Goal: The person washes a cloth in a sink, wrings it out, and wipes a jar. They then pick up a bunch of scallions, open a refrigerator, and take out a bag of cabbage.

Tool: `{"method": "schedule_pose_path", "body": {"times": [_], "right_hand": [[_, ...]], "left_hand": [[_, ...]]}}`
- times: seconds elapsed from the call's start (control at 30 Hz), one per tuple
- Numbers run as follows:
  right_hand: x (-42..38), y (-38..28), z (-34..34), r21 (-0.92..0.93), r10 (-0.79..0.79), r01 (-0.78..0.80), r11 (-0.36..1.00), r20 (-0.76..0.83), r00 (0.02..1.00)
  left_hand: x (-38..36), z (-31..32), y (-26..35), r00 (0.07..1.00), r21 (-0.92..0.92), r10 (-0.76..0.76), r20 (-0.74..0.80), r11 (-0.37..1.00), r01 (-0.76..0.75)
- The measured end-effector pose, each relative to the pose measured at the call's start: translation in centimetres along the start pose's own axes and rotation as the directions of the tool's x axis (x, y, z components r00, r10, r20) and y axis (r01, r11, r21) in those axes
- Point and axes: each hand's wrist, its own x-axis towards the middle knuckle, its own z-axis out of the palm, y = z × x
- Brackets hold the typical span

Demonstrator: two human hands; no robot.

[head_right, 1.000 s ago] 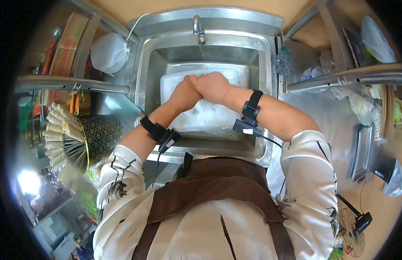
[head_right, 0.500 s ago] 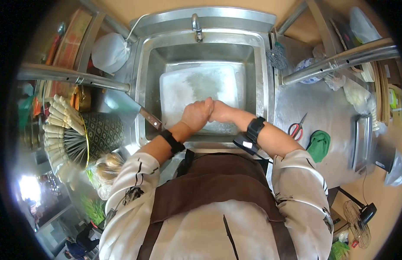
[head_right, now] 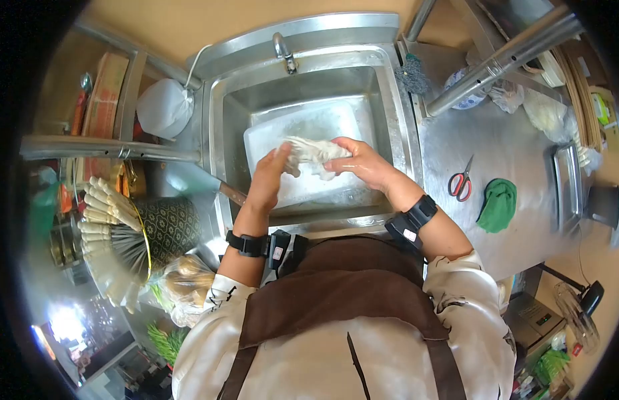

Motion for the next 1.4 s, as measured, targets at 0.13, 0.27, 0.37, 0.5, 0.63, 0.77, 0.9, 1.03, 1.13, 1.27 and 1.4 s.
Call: {"method": "schedule_pose_path", "body": {"times": [0.13, 0.27, 0.37, 0.5, 0.63, 0.77, 0.9, 1.03, 1.13, 1.27, 1.4], "right_hand": [[-0.9, -0.4, -1.9, -0.004, -0.022, 0.022, 1.0, -0.021, 1.0], [-1.8, -0.6, -3.5, 0.073, 0.052, -0.05, 0.996, -0.025, 0.998], [-2.0, -1.6, -2.1, -0.023, 0.034, -0.041, 0.999, -0.242, 0.97], [-2.1, 0.5, -1.3, -0.428, -0.429, 0.295, 0.854, -0.26, 0.865], [-2.7, -0.6, 2.2, -0.038, -0.192, 0.195, 0.98, 0.071, 0.979], [0.1, 1.2, 2.2, 0.061, -0.225, 0.229, 0.972, -0.054, 0.973], [-0.2, 1.6, 2.2, 0.451, -0.43, 0.526, 0.721, -0.305, 0.85], [-2.9, -1.7, 1.7, 0.791, -0.569, 0.483, 0.375, -0.216, 0.794], [-5.2, -6.5, 1.4, -0.364, -0.71, 0.665, 0.653, 0.014, 0.705], [-5.9, -9.9, 4.9, -0.962, -0.605, 0.256, 0.1, 0.145, 0.783], [-12.2, -17.8, 9.6, -0.925, -0.453, 0.128, -0.359, 0.292, 0.842]], "left_hand": [[-0.6, 0.8, 2.9, 1.0, -0.455, -0.024, -0.01, 0.89, 0.017], [-1.1, 1.3, 4.1, 0.996, -0.576, 0.002, 0.093, 0.816, 0.052], [-1.5, 2.1, 4.9, 0.99, -0.581, 0.05, 0.13, 0.813, 0.035], [-1.3, 3.2, 5.9, 0.992, -0.292, 0.068, 0.111, 0.956, -0.033], [-0.5, 5.1, 5.8, 0.946, 0.408, 0.325, -0.01, 0.865, -0.293], [-3.9, 10.0, 7.5, 0.759, 0.796, 0.538, 0.367, 0.24, -0.556], [-6.8, 13.0, 8.3, 0.81, 0.737, 0.284, 0.513, 0.337, -0.585], [-8.0, 12.5, 10.1, 0.746, 0.55, 0.083, 0.661, 0.623, -0.556], [-6.7, 9.3, 9.0, 0.718, 0.443, 0.603, 0.349, 0.569, -0.693], [-5.3, 9.1, 10.1, 0.654, 0.198, 0.756, 0.042, 0.635, -0.747], [-8.2, 9.7, 12.1, 0.723, -0.31, 0.587, 0.366, 0.809, -0.5]]}}
